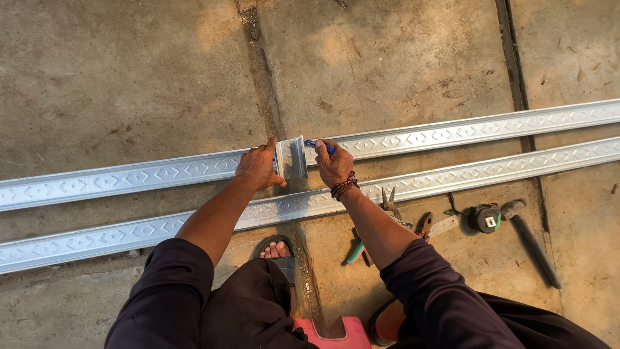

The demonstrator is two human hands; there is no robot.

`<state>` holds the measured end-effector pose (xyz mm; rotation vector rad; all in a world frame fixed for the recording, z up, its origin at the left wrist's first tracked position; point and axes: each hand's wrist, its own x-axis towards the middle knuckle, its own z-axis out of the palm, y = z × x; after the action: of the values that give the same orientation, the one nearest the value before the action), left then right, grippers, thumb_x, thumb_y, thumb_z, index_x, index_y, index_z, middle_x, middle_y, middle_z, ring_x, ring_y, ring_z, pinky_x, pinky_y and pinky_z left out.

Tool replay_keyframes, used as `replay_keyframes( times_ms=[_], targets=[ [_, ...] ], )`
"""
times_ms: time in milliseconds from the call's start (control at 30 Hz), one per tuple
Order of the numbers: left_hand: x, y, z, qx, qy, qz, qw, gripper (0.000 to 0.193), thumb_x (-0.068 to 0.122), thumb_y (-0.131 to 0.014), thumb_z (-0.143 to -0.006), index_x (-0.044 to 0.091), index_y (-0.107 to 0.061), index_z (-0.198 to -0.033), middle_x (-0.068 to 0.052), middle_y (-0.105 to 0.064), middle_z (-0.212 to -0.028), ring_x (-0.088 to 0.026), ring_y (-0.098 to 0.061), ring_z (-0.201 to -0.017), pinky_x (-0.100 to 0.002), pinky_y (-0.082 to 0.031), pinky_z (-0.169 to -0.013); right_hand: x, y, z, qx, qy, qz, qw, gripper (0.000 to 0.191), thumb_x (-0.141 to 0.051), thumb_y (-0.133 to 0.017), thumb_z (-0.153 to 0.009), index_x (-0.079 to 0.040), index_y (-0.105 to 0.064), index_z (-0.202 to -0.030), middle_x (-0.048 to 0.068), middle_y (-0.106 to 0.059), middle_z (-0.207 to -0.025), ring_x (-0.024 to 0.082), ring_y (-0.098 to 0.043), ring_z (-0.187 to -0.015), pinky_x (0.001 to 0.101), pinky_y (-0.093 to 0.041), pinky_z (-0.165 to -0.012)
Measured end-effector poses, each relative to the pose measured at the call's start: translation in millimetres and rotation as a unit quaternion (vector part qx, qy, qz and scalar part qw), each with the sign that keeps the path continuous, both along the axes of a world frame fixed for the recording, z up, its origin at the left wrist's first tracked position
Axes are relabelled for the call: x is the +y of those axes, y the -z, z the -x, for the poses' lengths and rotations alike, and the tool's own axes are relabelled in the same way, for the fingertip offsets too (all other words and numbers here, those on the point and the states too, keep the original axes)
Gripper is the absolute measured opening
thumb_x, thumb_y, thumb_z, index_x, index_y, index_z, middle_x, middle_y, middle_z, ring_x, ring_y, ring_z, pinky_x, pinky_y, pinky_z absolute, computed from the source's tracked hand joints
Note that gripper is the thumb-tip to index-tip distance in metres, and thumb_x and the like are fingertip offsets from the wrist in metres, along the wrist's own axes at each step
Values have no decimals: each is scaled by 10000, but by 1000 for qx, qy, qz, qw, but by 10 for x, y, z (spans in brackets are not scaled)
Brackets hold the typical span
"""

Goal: The person marks two long metal profiles with a marker and ruler, then uses tin snips to cut one of the profiles at the marked line.

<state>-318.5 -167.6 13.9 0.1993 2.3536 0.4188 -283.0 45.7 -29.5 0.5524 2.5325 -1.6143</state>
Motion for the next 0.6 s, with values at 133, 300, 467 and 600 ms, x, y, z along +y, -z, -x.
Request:
replay_keyframes(
  times_ms=[133, 300, 467, 600],
  targets=[
    [4, -13, -4, 1, -1, 2, 1000, 1330, 439, -986, -582, 119, -192, -1600, -189, -492, -1501, -356, -448, -1412, -495, -359, -1185, -17, 18, 0, 11, -7, -6, 1000, 548, -512, -654, -954, -1, -729, -1138, 10, -750, -755, 74, -713, -666, 227, -574, -586],
    [-2, -15, 11, -3, -3, -1, 1000, 1332, 431, -990, -580, 107, -201, -1602, -194, -507, -1492, -355, -457, -1413, -484, -366, -1192, 24, 2, -25, 28, -43, -46, 998, 486, -471, -636, -991, -10, -757, -1083, 19, -728, -699, 81, -700, -635, 236, -549, -571],
    [-4, -13, 18, 1, 3, 0, 1000, 1333, 436, -991, -582, 114, -197, -1602, -192, -500, -1494, -360, -453, -1410, -488, -359, -1192, 119, -90, -154, 40, -57, -75, 995, 450, -433, -633, -1001, -5, -759, -1053, 11, -716, -683, 99, -685, -601, 262, -536, -548],
    [0, -25, 16, -7, 0, 2, 1000, 1333, 436, -991, -580, 114, -200, -1602, -186, -502, -1496, -356, -450, -1416, -483, -357, -1197, 105, -142, -363, 31, -38, -63, 997, 438, -420, -643, -996, -1, -750, -1069, 31, -697, -634, 120, -675, -582, 277, -531, -545]
  ],
)
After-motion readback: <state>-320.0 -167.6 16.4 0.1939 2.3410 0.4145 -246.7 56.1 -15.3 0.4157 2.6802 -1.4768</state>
